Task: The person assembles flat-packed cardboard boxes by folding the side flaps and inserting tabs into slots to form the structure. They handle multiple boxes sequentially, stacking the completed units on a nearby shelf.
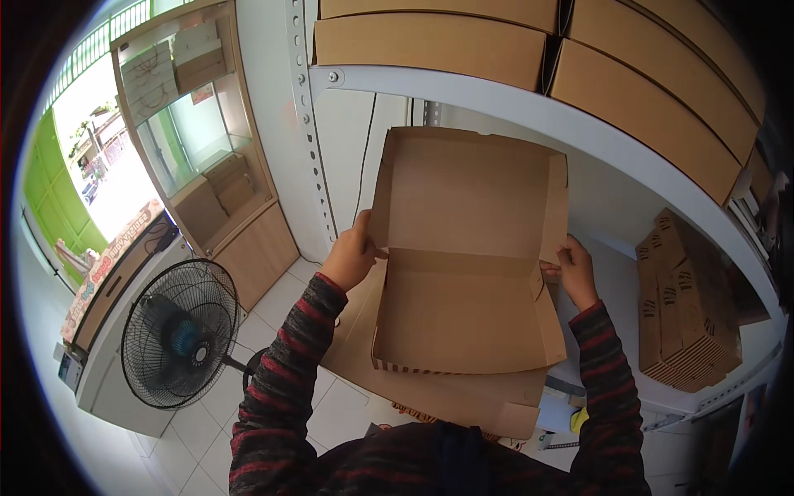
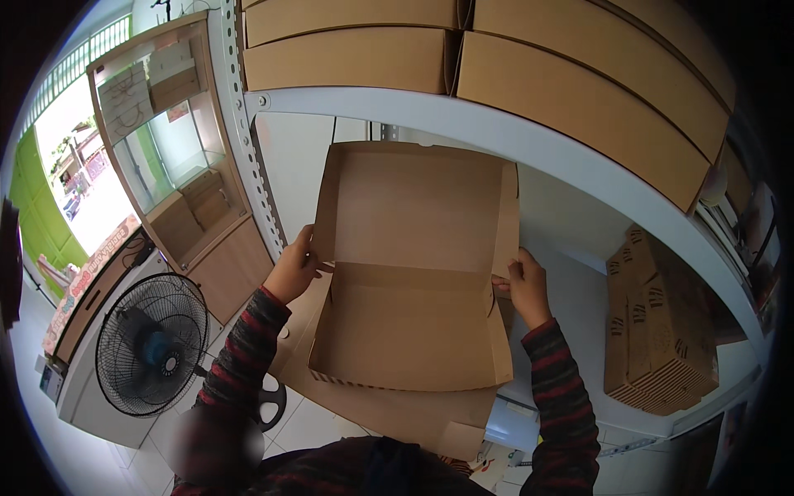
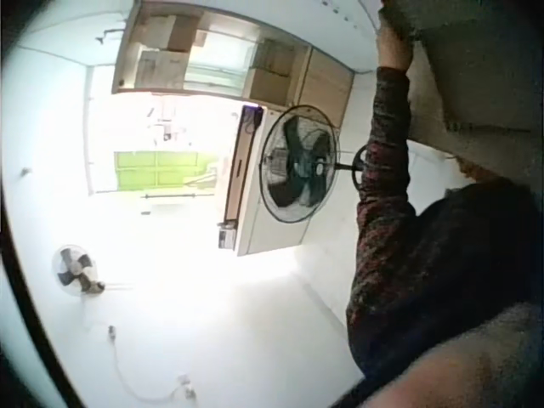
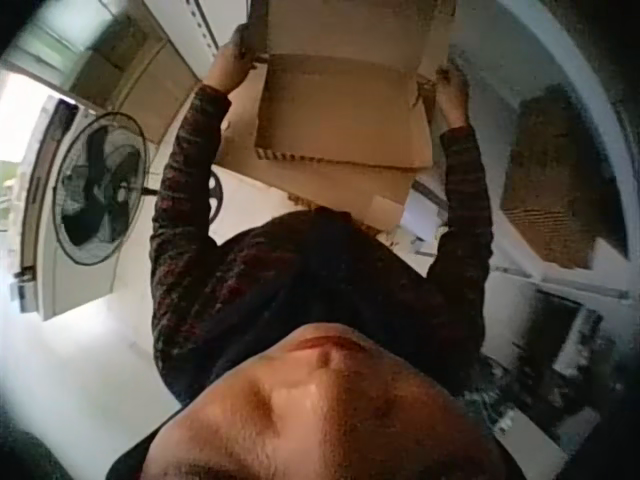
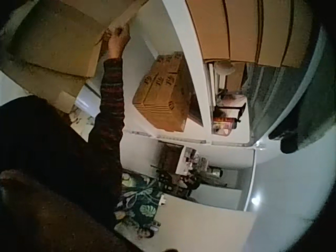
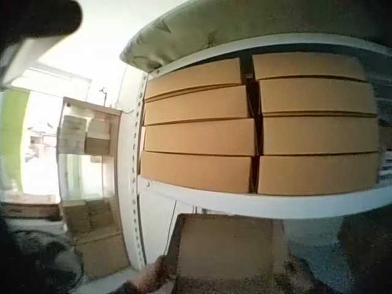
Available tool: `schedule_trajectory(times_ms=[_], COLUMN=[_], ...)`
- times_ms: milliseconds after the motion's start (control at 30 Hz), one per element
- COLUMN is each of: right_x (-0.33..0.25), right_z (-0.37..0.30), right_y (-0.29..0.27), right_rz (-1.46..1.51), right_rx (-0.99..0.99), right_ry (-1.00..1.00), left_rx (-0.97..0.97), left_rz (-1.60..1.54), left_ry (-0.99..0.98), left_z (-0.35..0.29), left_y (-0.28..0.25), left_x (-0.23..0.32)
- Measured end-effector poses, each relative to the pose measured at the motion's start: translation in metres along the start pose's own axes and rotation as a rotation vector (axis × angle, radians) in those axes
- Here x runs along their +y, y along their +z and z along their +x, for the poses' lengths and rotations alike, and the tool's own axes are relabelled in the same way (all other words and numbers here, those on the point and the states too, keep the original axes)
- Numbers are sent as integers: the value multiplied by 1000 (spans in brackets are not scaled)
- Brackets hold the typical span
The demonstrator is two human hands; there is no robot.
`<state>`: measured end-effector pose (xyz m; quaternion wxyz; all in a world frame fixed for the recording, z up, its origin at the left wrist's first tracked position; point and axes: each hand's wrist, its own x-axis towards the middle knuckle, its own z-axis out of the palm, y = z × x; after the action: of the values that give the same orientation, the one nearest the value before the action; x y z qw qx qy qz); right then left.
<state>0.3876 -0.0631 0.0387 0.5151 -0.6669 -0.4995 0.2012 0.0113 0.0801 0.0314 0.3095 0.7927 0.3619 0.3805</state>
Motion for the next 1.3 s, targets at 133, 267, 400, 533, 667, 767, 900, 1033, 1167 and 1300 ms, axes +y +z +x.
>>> schedule_trajectory(times_ms=[133,267,400,533,667,767,900,1033,1167,1300], right_x=[15,47,50,117,40,19,-8,-22,-27,-36], right_z=[-6,-12,-26,-37,-58,-91,-141,-171,-172,-165], right_y=[1,2,1,-36,-23,-37,-54,-43,-33,-27], right_rz=[-2,54,-21,-452,-174,-478,-344,-223,-407,-560], right_rx=[38,119,72,-75,-228,-92,-123,-66,-47,-96], right_ry=[4,-228,-310,-418,-191,-180,-188,-291,-443,-502], left_rx=[-9,6,17,-46,-132,-75,-162,-116,15,22], left_rz=[-148,-206,-75,-70,159,180,-23,-190,-118,-121], left_ry=[32,92,152,209,133,199,41,49,144,172], left_z=[-1,-9,-24,-31,-53,-80,-136,-174,-177,-162], left_y=[3,7,3,5,-5,-8,-30,-17,15,20], left_x=[-5,-15,-35,-26,-15,-11,11,21,27,39])
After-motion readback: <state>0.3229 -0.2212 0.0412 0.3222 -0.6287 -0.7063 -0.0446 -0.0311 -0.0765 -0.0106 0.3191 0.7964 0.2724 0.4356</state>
